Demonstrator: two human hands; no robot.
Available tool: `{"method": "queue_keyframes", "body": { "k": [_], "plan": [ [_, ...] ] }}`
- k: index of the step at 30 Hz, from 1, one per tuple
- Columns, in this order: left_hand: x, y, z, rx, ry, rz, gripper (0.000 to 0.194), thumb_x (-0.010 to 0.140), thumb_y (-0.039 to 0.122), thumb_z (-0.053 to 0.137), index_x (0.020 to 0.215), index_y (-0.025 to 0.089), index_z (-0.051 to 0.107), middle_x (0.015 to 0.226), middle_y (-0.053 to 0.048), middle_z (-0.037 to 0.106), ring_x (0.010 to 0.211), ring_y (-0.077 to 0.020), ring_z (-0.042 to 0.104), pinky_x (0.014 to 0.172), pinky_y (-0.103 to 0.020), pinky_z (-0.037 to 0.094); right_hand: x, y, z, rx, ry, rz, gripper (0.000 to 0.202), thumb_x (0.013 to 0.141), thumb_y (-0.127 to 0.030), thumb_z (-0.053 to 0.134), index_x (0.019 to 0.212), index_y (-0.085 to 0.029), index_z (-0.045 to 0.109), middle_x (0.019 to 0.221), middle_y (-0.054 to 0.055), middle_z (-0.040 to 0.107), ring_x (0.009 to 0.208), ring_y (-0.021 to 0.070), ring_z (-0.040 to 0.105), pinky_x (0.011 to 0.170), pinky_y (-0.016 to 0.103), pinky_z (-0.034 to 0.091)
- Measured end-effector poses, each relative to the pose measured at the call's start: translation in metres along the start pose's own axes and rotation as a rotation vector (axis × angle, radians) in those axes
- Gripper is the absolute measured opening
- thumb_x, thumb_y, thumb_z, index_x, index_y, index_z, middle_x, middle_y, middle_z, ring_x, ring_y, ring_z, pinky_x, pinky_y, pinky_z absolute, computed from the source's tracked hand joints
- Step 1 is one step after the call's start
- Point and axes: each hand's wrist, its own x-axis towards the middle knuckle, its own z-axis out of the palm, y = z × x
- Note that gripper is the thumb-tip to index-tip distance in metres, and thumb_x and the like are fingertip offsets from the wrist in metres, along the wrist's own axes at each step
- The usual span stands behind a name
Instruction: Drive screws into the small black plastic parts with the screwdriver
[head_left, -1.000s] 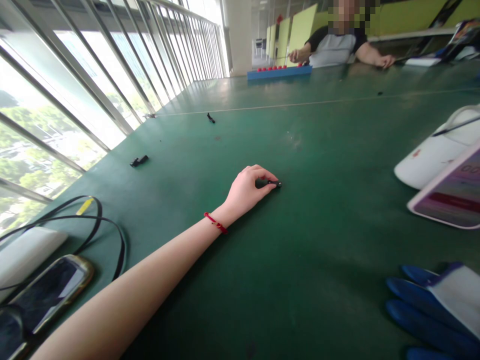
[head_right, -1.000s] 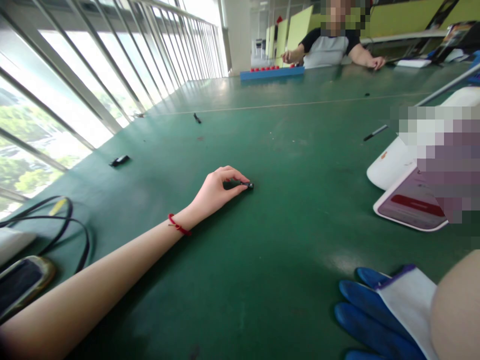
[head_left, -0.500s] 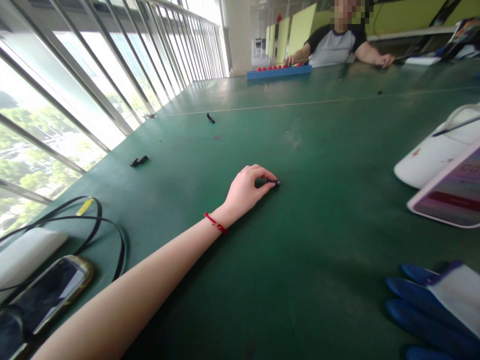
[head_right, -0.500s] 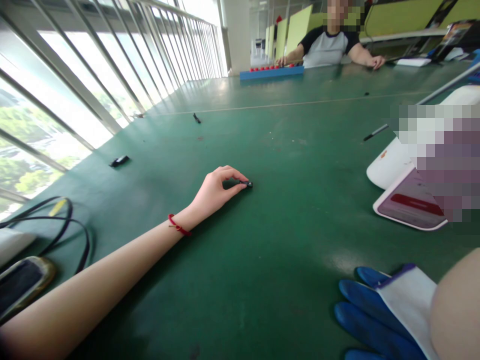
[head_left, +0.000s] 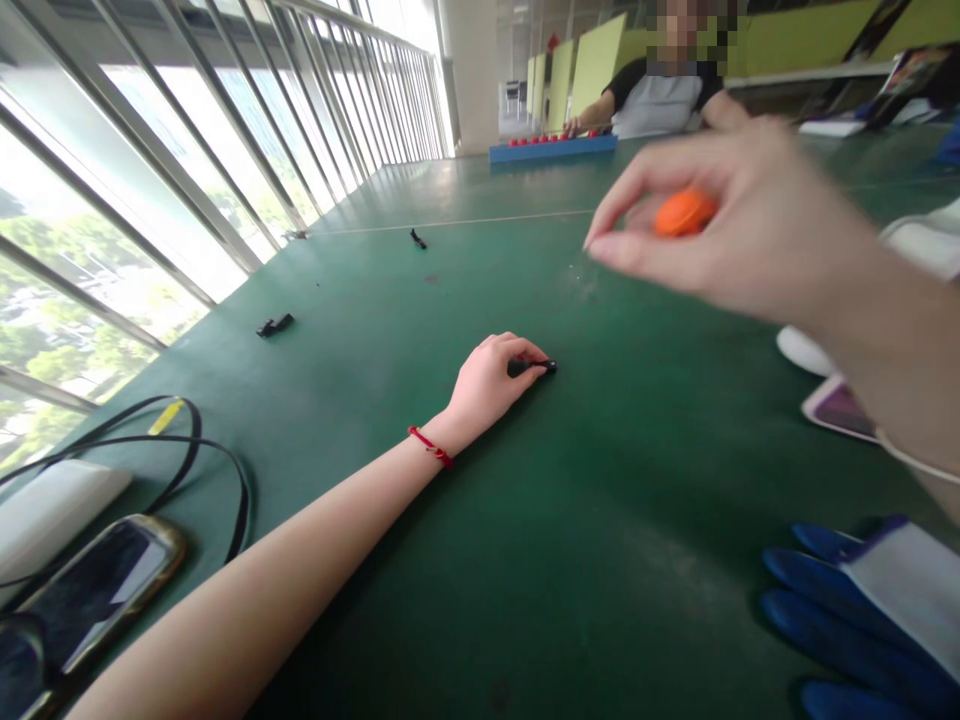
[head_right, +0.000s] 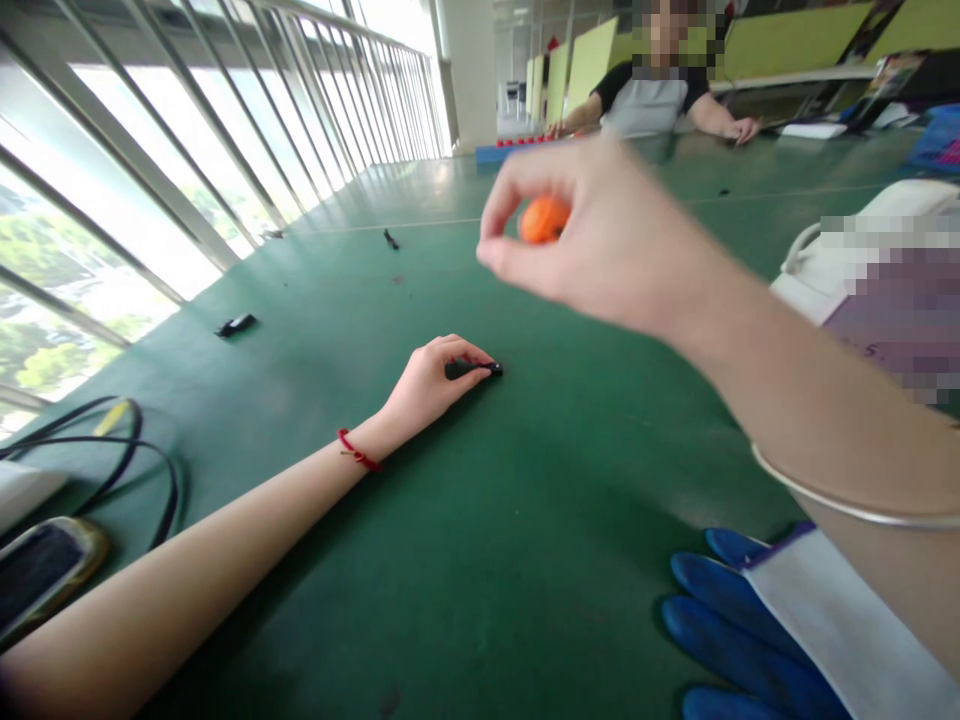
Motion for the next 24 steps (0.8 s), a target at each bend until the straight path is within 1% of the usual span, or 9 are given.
{"method": "queue_keyframes", "body": {
  "k": [3,4,5,7,10,14,18,21,24],
  "plan": [
    [0.0,0.0,0.0,0.03,0.017,0.025,0.01,0.08,0.021,0.06,0.085,0.019,0.068,0.087,-0.002,0.066,0.086,-0.017,0.057,0.079,-0.031,0.046,-0.014,0.006,0.038,-0.132,-0.154,0.022,0.023,0.072,-0.04,0.067,0.091,-0.027,0.068,0.06,-0.005,0.06,0.055,0.0112,0.054,0.05,0.023,0.037],
    [-0.001,0.0,0.0,0.038,0.021,0.031,0.01,0.08,0.021,0.059,0.085,0.019,0.068,0.087,-0.002,0.066,0.086,-0.0172,0.057,0.079,-0.031,0.045,-0.019,0.008,0.05,-0.203,-0.192,0.043,0.025,0.07,-0.039,0.068,0.093,-0.03,0.069,0.057,-0.005,0.059,0.054,0.0127,0.055,0.049,0.023,0.035],
    [-0.001,0.001,0.0,0.043,0.023,0.036,0.01,0.08,0.021,0.059,0.084,0.019,0.067,0.088,-0.001,0.066,0.087,-0.0173,0.057,0.079,-0.031,0.045,-0.023,0.011,0.06,-0.228,-0.187,0.083,0.023,0.07,-0.039,0.068,0.091,-0.031,0.07,0.057,-0.004,0.059,0.054,0.0133,0.055,0.049,0.023,0.034],
    [-0.001,0.001,0.0,0.044,0.021,0.046,0.01,0.08,0.021,0.058,0.084,0.019,0.067,0.089,-0.001,0.067,0.087,-0.0173,0.057,0.079,-0.031,0.045,-0.029,0.014,0.073,-0.241,-0.186,0.086,0.019,0.071,-0.039,0.066,0.088,-0.032,0.071,0.058,-0.004,0.061,0.055,0.0141,0.057,0.049,0.023,0.034],
    [-0.001,0.003,-0.001,0.051,0.019,0.053,0.01,0.08,0.021,0.058,0.084,0.019,0.067,0.09,-0.001,0.067,0.088,-0.0175,0.057,0.078,-0.03,0.045,-0.032,0.018,0.077,-0.302,-0.163,0.048,0.016,0.073,-0.036,0.062,0.085,-0.032,0.071,0.06,-0.002,0.065,0.059,0.017,0.061,0.049,0.025,0.033],
    [-0.002,0.004,-0.001,0.054,0.014,0.067,0.009,0.08,0.021,0.058,0.084,0.019,0.067,0.089,-0.001,0.067,0.087,-0.0172,0.056,0.078,-0.03,0.045,-0.035,0.023,0.077,-0.335,-0.148,0.023,0.016,0.075,-0.033,0.059,0.086,-0.03,0.071,0.069,-0.001,0.07,0.068,0.0201,0.064,0.054,0.027,0.036],
    [-0.002,0.005,-0.001,0.058,0.015,0.096,0.009,0.081,0.021,0.058,0.085,0.019,0.066,0.089,-0.001,0.066,0.087,-0.0169,0.056,0.078,-0.03,0.045,-0.039,0.026,0.083,-0.32,-0.127,0.004,0.016,0.078,-0.03,0.057,0.085,-0.028,0.072,0.076,-0.002,0.072,0.071,0.0202,0.065,0.059,0.028,0.04],
    [-0.002,0.005,-0.001,0.058,0.015,0.095,0.008,0.081,0.02,0.057,0.083,0.019,0.065,0.09,-0.002,0.066,0.087,-0.017,0.056,0.078,-0.03,0.046,-0.041,0.028,0.087,-0.329,-0.102,-0.011,0.019,0.078,-0.032,0.058,0.089,-0.027,0.072,0.078,-0.001,0.073,0.071,0.0207,0.065,0.06,0.029,0.041],
    [-0.002,0.006,-0.001,0.06,0.003,0.096,0.008,0.081,0.02,0.057,0.083,0.019,0.065,0.09,-0.002,0.067,0.087,-0.0171,0.056,0.078,-0.03,0.046,-0.043,0.03,0.089,-0.312,-0.096,-0.033,0.017,0.079,-0.031,0.058,0.087,-0.027,0.073,0.078,-0.001,0.073,0.07,0.0195,0.065,0.06,0.028,0.042]
  ]
}}
